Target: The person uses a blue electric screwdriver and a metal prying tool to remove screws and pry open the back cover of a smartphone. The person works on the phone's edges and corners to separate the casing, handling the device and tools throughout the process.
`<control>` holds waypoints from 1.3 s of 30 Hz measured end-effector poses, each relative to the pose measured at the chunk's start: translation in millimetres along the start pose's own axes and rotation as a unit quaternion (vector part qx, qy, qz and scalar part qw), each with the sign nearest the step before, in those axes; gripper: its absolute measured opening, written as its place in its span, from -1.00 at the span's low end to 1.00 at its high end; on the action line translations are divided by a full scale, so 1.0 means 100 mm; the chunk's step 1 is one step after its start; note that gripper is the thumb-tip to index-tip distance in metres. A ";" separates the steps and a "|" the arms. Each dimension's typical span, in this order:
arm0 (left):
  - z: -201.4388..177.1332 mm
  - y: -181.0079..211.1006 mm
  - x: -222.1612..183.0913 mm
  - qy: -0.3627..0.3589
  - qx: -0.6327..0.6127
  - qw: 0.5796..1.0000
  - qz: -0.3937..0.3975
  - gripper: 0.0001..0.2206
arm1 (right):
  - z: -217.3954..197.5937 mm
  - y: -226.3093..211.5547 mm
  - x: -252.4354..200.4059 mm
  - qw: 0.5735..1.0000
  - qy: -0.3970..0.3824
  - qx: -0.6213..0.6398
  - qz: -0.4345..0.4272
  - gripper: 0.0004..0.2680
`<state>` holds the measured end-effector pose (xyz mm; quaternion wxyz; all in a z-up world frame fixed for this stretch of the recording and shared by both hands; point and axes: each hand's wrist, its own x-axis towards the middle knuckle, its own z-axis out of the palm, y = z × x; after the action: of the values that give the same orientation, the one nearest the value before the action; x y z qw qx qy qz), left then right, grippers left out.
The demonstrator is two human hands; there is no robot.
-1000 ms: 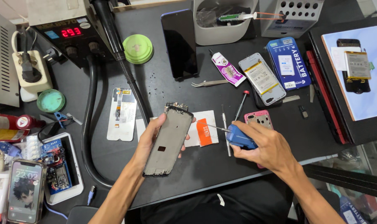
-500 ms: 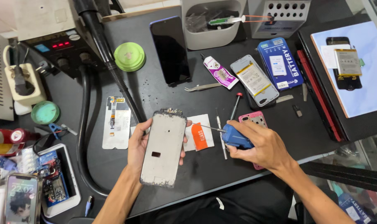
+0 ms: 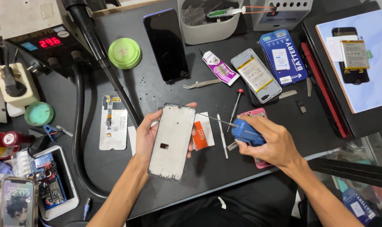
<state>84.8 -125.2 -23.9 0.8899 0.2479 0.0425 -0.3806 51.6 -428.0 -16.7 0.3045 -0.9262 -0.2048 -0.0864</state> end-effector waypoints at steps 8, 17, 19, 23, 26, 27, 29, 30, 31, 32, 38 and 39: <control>-0.08 -0.10 0.02 -0.009 -0.025 1.000 -0.008 -0.31 | -0.03 -0.01 -0.03 1.000 0.000 0.015 0.024 -0.58; -0.10 -0.12 -0.01 -0.012 -0.047 0.999 -0.009 -0.32 | 0.01 -0.02 -0.03 1.000 -0.004 0.009 0.010 -0.57; -0.10 -0.13 -0.01 -0.014 -0.045 0.999 -0.011 -0.31 | 0.01 -0.02 -0.03 1.000 0.000 0.008 -0.003 -0.58; -0.12 -0.16 -0.01 -0.022 -0.055 0.998 -0.007 -0.31 | 0.02 -0.03 -0.04 1.000 -0.006 0.012 0.002 -0.57; -0.14 -0.18 0.01 -0.035 -0.065 0.997 -0.013 -0.32 | 0.02 -0.04 -0.04 1.000 -0.004 0.013 -0.003 -0.57; -0.16 -0.19 0.01 -0.040 -0.067 0.997 -0.015 -0.32 | 0.02 -0.05 -0.03 1.000 -0.003 0.013 -0.007 -0.57; -0.18 -0.21 0.02 -0.051 -0.079 0.996 -0.003 -0.33 | 0.02 -0.05 -0.04 1.000 -0.017 0.016 0.007 -0.57; -0.19 -0.21 0.03 -0.057 -0.085 0.995 0.002 -0.33 | 0.02 -0.05 -0.04 0.999 -0.024 0.017 0.015 -0.56; -0.19 -0.21 0.03 -0.057 -0.085 0.995 0.003 -0.34 | 0.03 -0.06 -0.04 1.000 -0.021 0.017 0.010 -0.57; -0.20 -0.21 0.03 -0.057 -0.085 0.995 0.004 -0.34 | 0.03 -0.06 -0.04 1.000 -0.020 0.017 0.004 -0.57; -0.22 -0.23 0.03 -0.051 -0.092 0.994 0.005 -0.35 | 0.03 -0.08 -0.05 1.000 -0.021 0.021 -0.008 -0.59; -0.22 -0.23 0.04 -0.051 -0.092 0.994 0.007 -0.35 | 0.03 -0.08 -0.05 0.999 -0.024 0.021 -0.006 -0.59</control>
<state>73.8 -130.8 -53.1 0.9125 0.1455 0.0298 -0.3811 44.2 -422.2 -16.0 0.3185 -0.9201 -0.2196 -0.0613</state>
